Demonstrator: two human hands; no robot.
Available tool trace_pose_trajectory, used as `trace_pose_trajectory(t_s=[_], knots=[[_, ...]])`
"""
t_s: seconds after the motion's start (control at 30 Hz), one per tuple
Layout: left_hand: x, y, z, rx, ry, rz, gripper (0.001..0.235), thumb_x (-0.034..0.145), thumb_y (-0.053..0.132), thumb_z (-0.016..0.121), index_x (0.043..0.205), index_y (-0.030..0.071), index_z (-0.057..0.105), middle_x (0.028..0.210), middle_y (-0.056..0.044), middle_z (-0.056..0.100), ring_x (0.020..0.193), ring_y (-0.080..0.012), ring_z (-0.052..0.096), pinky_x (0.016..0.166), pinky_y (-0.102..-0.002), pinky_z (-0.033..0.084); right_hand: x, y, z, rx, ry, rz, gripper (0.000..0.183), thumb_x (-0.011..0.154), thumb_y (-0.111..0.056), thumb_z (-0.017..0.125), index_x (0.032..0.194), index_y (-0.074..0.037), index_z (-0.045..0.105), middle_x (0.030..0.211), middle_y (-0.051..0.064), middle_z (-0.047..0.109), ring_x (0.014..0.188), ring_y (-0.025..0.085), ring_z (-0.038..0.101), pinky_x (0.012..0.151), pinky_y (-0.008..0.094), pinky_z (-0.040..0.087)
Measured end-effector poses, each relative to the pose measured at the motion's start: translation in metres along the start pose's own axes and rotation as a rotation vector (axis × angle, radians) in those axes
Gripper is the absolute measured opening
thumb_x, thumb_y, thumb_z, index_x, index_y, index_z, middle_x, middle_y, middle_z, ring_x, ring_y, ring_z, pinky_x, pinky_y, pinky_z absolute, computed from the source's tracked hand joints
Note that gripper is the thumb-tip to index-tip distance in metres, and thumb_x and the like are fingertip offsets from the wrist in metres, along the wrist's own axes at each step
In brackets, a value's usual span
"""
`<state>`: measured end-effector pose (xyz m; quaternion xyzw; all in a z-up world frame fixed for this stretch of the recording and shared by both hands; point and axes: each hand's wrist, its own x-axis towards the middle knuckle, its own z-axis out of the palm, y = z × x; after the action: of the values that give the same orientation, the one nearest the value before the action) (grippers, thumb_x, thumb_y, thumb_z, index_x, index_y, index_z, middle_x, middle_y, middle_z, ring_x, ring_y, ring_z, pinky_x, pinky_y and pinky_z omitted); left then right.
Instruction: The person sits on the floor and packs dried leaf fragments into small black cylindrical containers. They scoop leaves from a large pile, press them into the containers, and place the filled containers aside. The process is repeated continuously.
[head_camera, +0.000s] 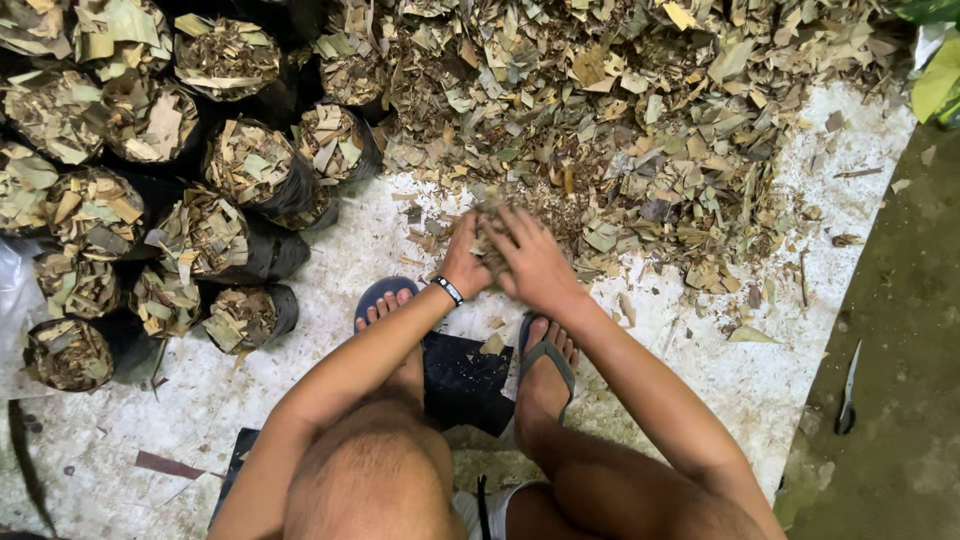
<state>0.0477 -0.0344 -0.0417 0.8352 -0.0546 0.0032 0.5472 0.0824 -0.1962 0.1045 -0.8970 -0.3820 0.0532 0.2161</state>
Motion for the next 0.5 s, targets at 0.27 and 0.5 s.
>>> trace_pose_trajectory(t_s=[0.27,0.5], knots=[[-0.006,-0.03,0.008,0.135,-0.18,-0.116,0.145,0.061,0.05,0.095,0.155,-0.01,0.002,0.161,-0.036,0.015,0.153,-0.0467,0.016,0.126,-0.049,0.017,-0.013,0.012,-0.022,0.138,-0.079,0.095,0.06,0.108,-0.04,0.044,0.16,-0.012,0.037,0.167,0.016,0.04,0.158,0.04,0.027,0.127,0.063,0.02],[-0.002,-0.005,-0.011,0.197,-0.199,-0.053,0.148,0.061,0.058,0.095,0.156,-0.008,0.003,0.161,-0.037,0.018,0.152,-0.0492,0.019,0.125,-0.049,0.018,-0.017,0.032,-0.029,0.325,-0.059,0.448,0.052,0.105,-0.03,0.055,0.154,-0.013,0.047,0.163,0.019,0.041,0.15,0.038,0.038,0.123,0.054,0.03]])
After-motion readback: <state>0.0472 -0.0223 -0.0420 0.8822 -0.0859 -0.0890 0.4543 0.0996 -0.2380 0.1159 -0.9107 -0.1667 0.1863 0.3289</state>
